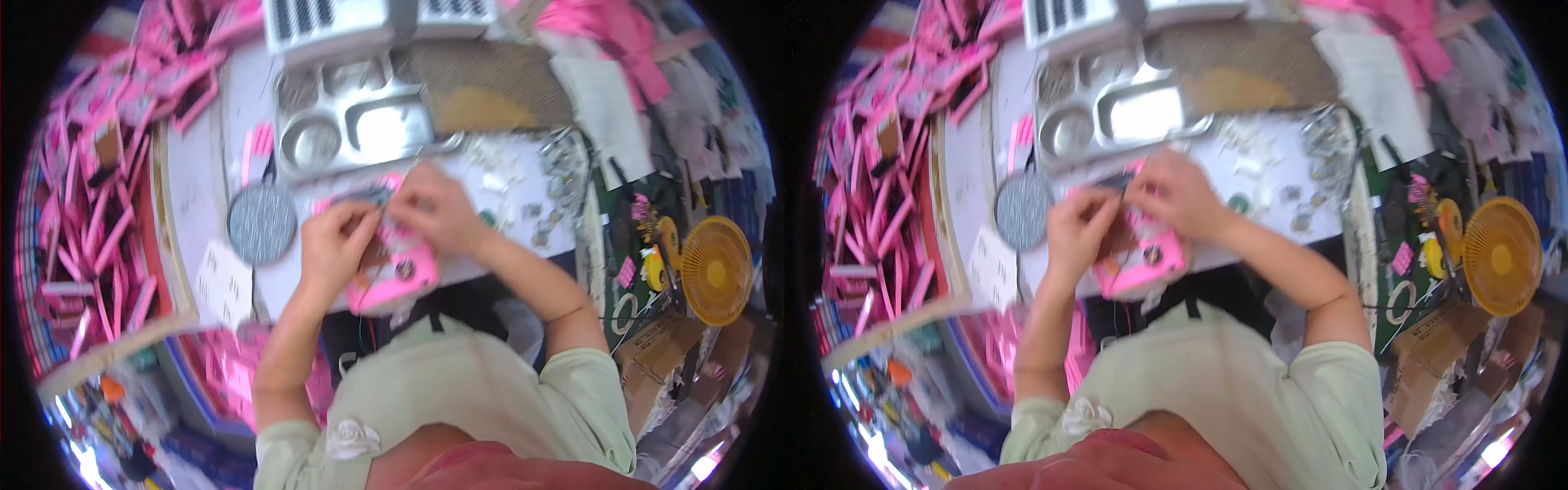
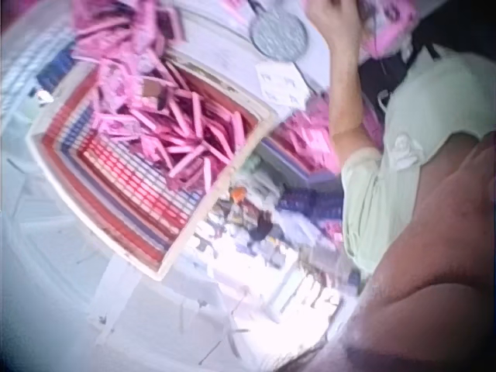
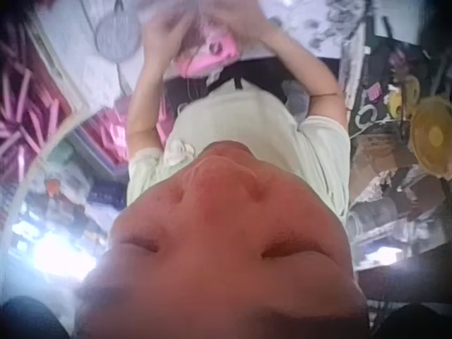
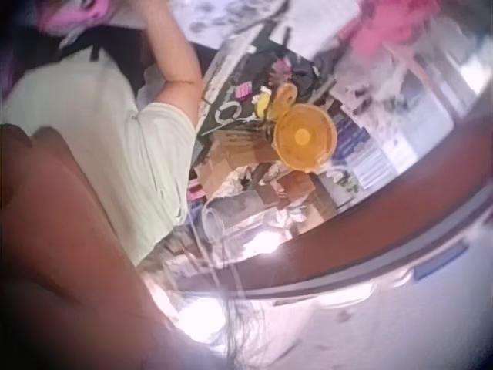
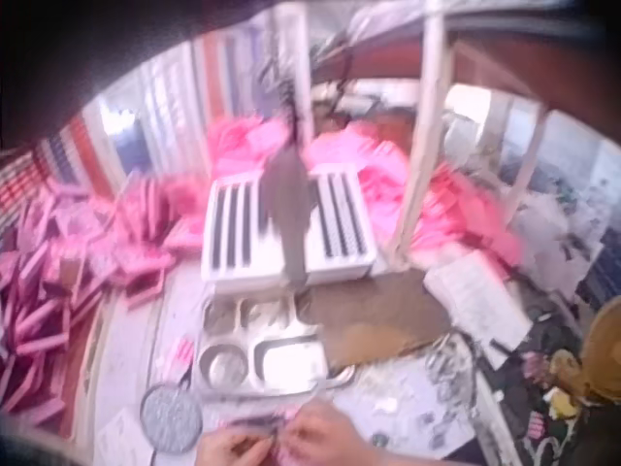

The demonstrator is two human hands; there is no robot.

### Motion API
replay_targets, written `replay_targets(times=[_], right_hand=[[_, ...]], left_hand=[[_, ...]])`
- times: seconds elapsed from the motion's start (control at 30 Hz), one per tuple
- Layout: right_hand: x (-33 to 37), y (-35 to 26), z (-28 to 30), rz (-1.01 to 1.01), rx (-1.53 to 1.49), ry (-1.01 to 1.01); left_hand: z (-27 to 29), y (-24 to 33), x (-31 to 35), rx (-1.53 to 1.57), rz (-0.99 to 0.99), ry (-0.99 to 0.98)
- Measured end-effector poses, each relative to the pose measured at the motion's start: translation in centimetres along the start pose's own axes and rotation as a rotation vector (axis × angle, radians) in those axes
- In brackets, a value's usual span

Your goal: Soldering wires and components into a pink plastic toy casing and then using an electric screwdriver to secure the backplate.

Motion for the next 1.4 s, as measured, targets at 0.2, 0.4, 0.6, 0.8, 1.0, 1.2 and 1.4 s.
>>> replay_targets(times=[0.2, 0.4, 0.6, 0.8, 1.0, 1.2, 1.4], right_hand=[[-0.1, -0.5, 0.4, 0.146, 0.085, 0.022], [0.8, -0.6, 2.0, 0.156, 0.128, 0.041], [12.8, 2.1, 22.2, -0.561, 0.011, 0.749], [24.6, 4.1, 32.1, -0.751, -0.292, 1.267], [21.9, 3.5, 37.2, -0.501, -0.155, 1.383], [21.7, 2.9, 38.7, -0.419, -0.107, 1.506], [27.9, -4.8, 42.2, -0.254, 0.274, 1.601]], left_hand=[[-0.2, -0.8, -0.1, 0.112, -0.079, 0.072], [-0.8, 2.2, 0.3, -0.09, -0.341, 0.082], [-0.2, 4.3, 1.9, -0.391, -0.745, 0.132], [-2.7, 4.4, 3.5, -0.441, -0.902, -0.153], [-1.9, 2.0, 2.6, -0.322, -0.61, -0.038], [-2.3, 2.4, 3.6, -0.37, -0.732, 0.167], [-1.2, 2.2, 1.8, -0.38, -0.662, 0.221]])
Point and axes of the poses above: each hand's wrist, its own x-axis away from the middle knuckle, its own z-axis out of the back of the hand, y = z × x, the point moved 9 cm from there along -x, towards the middle knuckle, and after that the axes turned 12 degrees about y, right-handed, at the moved point
